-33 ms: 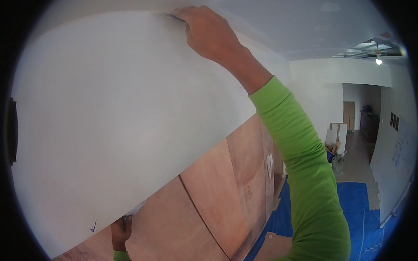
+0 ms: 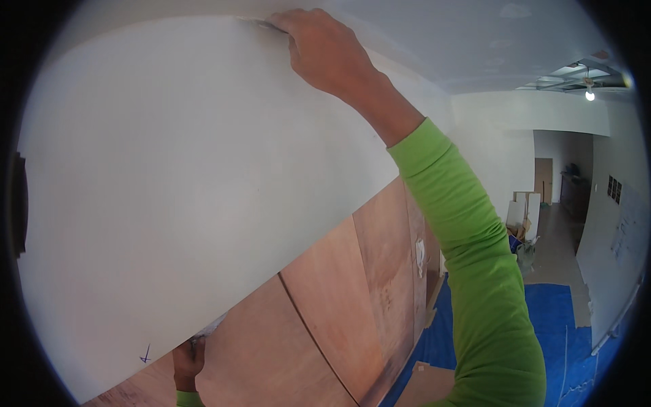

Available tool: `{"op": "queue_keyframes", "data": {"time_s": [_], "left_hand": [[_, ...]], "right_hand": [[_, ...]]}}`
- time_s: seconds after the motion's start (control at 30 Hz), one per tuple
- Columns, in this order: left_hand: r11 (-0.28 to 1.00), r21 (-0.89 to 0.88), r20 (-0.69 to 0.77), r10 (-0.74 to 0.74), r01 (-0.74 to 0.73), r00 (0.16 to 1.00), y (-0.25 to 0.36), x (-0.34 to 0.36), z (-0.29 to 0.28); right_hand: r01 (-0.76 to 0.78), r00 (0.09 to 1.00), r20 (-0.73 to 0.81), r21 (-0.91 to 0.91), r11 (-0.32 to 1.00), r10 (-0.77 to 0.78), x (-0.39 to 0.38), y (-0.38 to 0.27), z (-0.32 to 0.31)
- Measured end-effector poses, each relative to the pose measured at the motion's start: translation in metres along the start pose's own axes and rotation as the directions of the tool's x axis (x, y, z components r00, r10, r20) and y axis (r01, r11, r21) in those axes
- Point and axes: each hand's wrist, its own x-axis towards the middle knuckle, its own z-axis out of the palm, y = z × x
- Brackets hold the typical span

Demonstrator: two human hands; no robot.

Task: The person applies plaster to the upper wall near the ceiling using a trowel and a smaller scraper. They repeatedly scoop plaster from a cardboard sheet on the floor and smooth it onto the wall surface.

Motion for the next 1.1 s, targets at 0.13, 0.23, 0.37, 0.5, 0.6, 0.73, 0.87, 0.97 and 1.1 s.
{"op": "queue_keyframes", "data": {"time_s": [0.13,0.23,0.37,0.5,0.6,0.73,0.87,0.97,1.1], "left_hand": [[0.999,0.049,-0.018,0.011,-0.01,1.0,-0.007,-0.001,0.012],[0.998,-0.032,-0.011,-0.048,0.048,0.999,-0.014,0.001,0.02],[0.999,-0.028,-0.057,-0.04,0.038,0.998,-0.019,0.002,0.019],[0.986,-0.098,-0.043,-0.137,0.133,0.99,-0.019,0.002,0.02],[0.998,0.026,-0.062,-0.047,0.049,0.997,-0.018,0.004,0.025],[0.998,0.032,-0.037,-0.061,0.063,0.997,-0.018,0.005,0.027],[0.999,0.043,-0.068,0.004,-0.001,0.998,-0.016,0.002,0.026],[0.998,-0.051,-0.069,0.035,-0.039,0.997,-0.013,0.001,0.03],[0.995,-0.098,-0.14,0.017,-0.031,0.99,-0.009,0.0,0.035]], "right_hand": [[-0.037,0.999,0.039,-0.007,0.999,0.038,-0.004,0.0,0.008],[0.021,1.0,0.01,-0.031,0.999,-0.021,-0.001,-0.001,0.014],[-0.017,0.998,0.054,-0.015,1.0,0.018,0.006,-0.002,0.014],[-0.027,0.998,0.05,-0.022,0.999,0.028,0.006,0.0,0.016],[0.006,1.0,0.029,-0.021,1.0,-0.006,0.001,0.002,0.023],[-0.094,0.995,0.053,0.075,0.993,0.09,-0.013,0.001,0.029],[-0.1,0.992,0.09,0.107,0.989,0.09,-0.041,-0.014,0.012],[-0.139,0.982,0.146,0.129,0.982,0.12,-0.048,-0.018,-0.006],[-0.081,0.993,0.086,0.069,0.994,0.075,-0.025,-0.015,-0.011]]}}
